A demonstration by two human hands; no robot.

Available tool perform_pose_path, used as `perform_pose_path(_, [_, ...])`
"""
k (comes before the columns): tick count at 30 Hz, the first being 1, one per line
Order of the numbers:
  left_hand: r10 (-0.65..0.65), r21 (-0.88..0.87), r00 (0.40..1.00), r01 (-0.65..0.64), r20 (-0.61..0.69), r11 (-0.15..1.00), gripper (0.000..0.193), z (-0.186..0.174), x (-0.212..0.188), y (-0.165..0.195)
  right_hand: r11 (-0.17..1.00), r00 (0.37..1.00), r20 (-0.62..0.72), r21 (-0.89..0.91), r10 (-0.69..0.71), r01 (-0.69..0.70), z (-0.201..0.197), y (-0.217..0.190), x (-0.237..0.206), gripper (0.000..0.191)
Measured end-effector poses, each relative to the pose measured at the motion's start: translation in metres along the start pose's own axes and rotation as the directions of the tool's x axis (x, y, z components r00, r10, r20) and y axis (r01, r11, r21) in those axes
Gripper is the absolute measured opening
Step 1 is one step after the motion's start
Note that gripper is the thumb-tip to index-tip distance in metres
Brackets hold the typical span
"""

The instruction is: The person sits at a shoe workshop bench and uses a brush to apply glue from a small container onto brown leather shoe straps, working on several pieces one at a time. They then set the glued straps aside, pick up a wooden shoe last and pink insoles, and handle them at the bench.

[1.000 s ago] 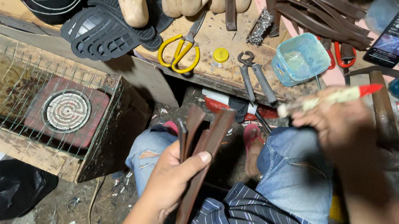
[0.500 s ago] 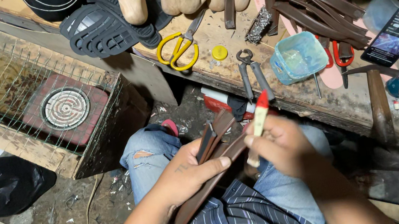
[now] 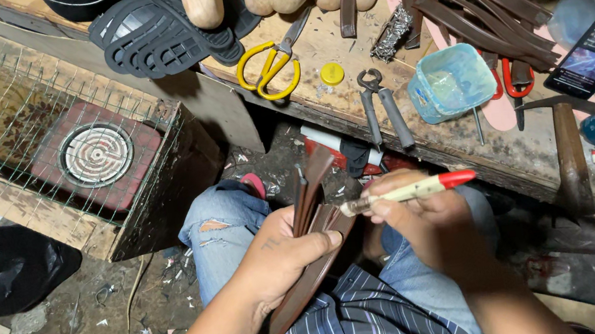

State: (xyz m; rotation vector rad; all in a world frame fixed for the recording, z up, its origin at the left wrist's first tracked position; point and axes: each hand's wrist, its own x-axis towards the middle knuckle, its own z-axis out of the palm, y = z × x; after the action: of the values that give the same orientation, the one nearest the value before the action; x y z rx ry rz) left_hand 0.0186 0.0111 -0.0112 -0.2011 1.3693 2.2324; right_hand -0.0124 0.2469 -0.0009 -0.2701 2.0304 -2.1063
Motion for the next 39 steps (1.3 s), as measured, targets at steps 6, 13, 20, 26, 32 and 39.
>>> perform_pose_path(6, [-0.051,-0.097,0.997,0.045,-0.060,0.994,0.026,0.000,-0.007,0.010,0.941,0.957,0.061,-0.173,-0.284,0.290,0.004,-0.001,-0.005,0.015])
perform_pose_path(13, [0.026,-0.076,0.998,-0.030,-0.057,0.997,0.026,0.003,-0.007,0.008,0.877,0.901,0.000,-0.230,-0.434,0.422,0.012,-0.012,-0.005,0.012])
perform_pose_path(20, [0.050,0.008,0.999,-0.049,-0.016,0.999,0.025,0.007,-0.004,0.006,0.752,0.898,0.036,-0.531,-0.439,0.390,0.011,-0.026,0.001,0.011])
perform_pose_path(26, [0.208,0.142,0.977,-0.212,0.039,0.967,0.033,0.014,-0.004,0.011,0.726,0.894,0.051,-0.564,-0.445,0.394,0.010,-0.026,0.007,0.012])
perform_pose_path(32, [0.306,0.249,0.947,-0.275,-0.094,0.929,0.029,0.014,0.001,0.023,0.781,0.932,0.255,-0.514,-0.257,0.356,0.011,-0.016,0.007,0.017])
perform_pose_path(39, [0.376,0.286,0.925,-0.345,-0.059,0.894,0.035,0.024,-0.002,0.013,0.953,0.977,0.121,-0.268,0.177,-0.139,0.021,0.009,-0.009,0.013])
